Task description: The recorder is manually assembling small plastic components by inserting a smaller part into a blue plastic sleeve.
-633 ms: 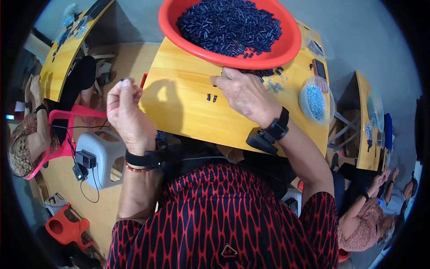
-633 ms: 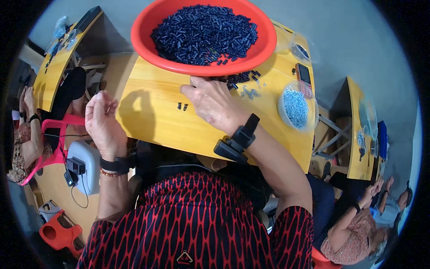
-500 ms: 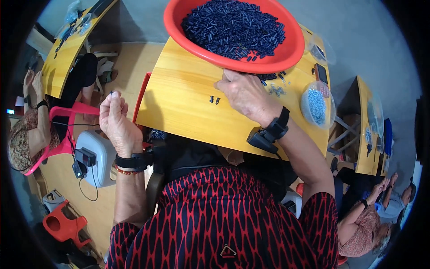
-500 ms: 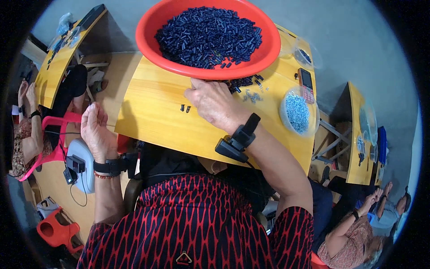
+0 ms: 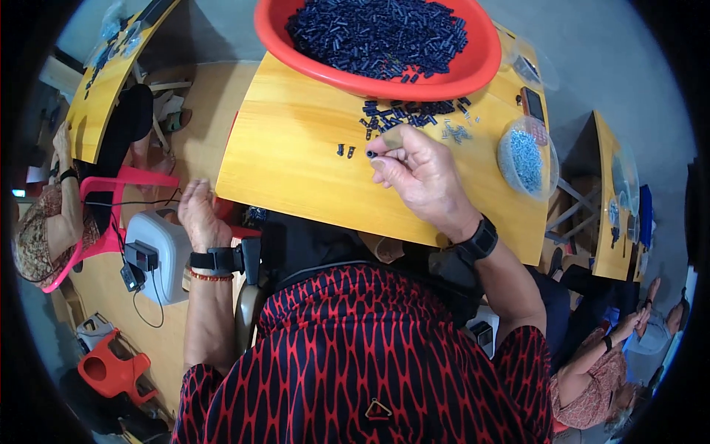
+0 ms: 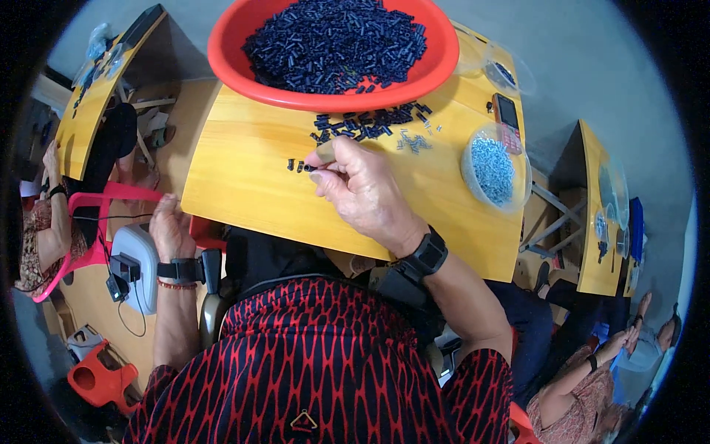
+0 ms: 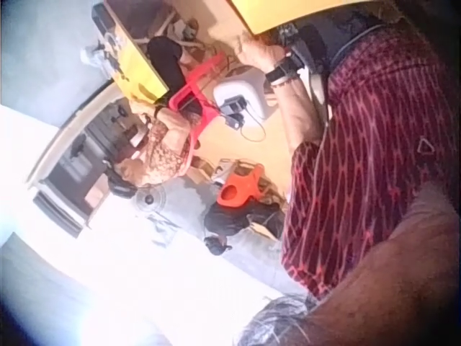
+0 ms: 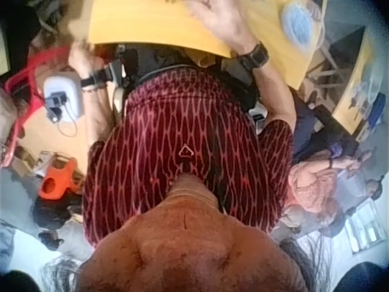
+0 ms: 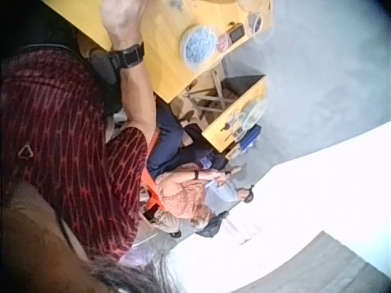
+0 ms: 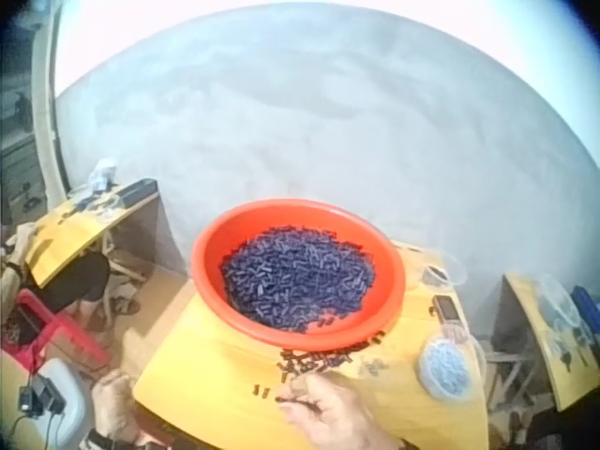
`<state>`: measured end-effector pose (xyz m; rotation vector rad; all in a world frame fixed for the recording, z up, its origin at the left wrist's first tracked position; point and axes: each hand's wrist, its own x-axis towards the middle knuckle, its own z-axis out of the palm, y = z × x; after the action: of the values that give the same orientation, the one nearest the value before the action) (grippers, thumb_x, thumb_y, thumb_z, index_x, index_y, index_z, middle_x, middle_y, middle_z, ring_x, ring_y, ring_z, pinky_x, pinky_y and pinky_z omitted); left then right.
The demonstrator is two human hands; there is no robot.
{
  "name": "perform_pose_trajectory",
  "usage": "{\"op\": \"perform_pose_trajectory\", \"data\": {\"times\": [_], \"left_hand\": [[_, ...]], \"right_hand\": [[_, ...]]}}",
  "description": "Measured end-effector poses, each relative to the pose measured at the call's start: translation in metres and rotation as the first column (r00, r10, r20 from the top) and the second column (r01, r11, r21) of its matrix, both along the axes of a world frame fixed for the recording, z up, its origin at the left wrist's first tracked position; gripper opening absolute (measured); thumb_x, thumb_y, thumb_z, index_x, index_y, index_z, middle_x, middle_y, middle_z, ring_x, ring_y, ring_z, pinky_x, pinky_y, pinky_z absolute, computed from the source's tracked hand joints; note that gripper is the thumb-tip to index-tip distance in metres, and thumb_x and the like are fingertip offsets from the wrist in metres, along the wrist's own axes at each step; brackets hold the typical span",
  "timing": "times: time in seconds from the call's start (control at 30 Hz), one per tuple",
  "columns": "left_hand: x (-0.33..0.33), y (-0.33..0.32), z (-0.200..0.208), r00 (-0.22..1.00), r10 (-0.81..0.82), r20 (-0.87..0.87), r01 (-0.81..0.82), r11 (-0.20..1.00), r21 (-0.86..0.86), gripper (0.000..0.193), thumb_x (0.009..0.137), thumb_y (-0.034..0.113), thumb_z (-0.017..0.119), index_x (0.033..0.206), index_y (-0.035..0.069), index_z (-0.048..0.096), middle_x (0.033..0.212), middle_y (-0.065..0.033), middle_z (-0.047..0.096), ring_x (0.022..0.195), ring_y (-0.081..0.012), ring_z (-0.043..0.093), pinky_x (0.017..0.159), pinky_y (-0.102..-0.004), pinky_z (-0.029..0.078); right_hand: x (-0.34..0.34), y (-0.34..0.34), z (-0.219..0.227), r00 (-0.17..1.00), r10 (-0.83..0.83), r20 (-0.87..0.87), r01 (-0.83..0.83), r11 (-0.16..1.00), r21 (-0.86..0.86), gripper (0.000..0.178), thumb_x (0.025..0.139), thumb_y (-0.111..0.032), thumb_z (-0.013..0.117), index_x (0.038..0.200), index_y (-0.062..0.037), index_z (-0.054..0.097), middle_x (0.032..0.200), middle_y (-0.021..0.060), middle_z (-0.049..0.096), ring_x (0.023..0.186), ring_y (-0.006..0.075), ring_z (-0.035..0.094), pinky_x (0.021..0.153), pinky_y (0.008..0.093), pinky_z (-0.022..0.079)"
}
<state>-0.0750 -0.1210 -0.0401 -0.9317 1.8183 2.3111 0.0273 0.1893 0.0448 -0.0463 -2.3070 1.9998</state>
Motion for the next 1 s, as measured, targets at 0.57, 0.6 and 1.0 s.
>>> {"op": "perform_pose_trajectory", "data": {"times": [0.57,0.6,1.0], "left_hand": [[0.08,0.152,0.074,0.435,-0.757,-0.487,0.791,0.58,-0.194,0.011,0.089,0.001,0.067,0.099,-0.002,0.064,0.092,-0.0039,0.062,0.083,-0.0091,0.058,0.077,-0.0242,0.048],[0.081,0.156,0.072,0.431,-0.748,-0.505,0.799,0.576,-0.171,0.009,0.089,0.001,0.067,0.098,-0.002,0.064,0.091,-0.0034,0.062,0.082,-0.0087,0.058,0.077,-0.0237,0.048],[0.076,0.161,0.061,0.575,-0.708,-0.41,0.703,0.684,-0.195,0.017,0.095,0.011,0.062,0.107,-0.001,0.063,0.092,-0.0022,0.063,0.072,-0.0076,0.055,0.069,-0.0222,0.048]], "right_hand": [[0.051,-0.003,-0.01,0.995,-0.096,0.029,0.101,0.956,-0.275,0.006,0.091,0.003,0.06,0.095,-0.001,0.06,0.08,0.0025,0.064,0.07,0.0087,0.065,0.06,0.0236,0.054],[0.054,0.0,-0.011,0.996,-0.087,0.031,0.092,0.963,-0.253,0.008,0.09,0.003,0.061,0.097,-0.0005,0.061,0.08,0.0034,0.065,0.071,0.0104,0.065,0.062,0.0248,0.054],[0.047,0.087,-0.014,0.923,-0.252,-0.289,0.382,0.535,0.753,0.016,0.086,-0.002,0.058,0.102,-0.0009,0.064,0.089,0.0168,0.056,0.08,0.0381,0.06,0.071,0.0441,0.049]]}}
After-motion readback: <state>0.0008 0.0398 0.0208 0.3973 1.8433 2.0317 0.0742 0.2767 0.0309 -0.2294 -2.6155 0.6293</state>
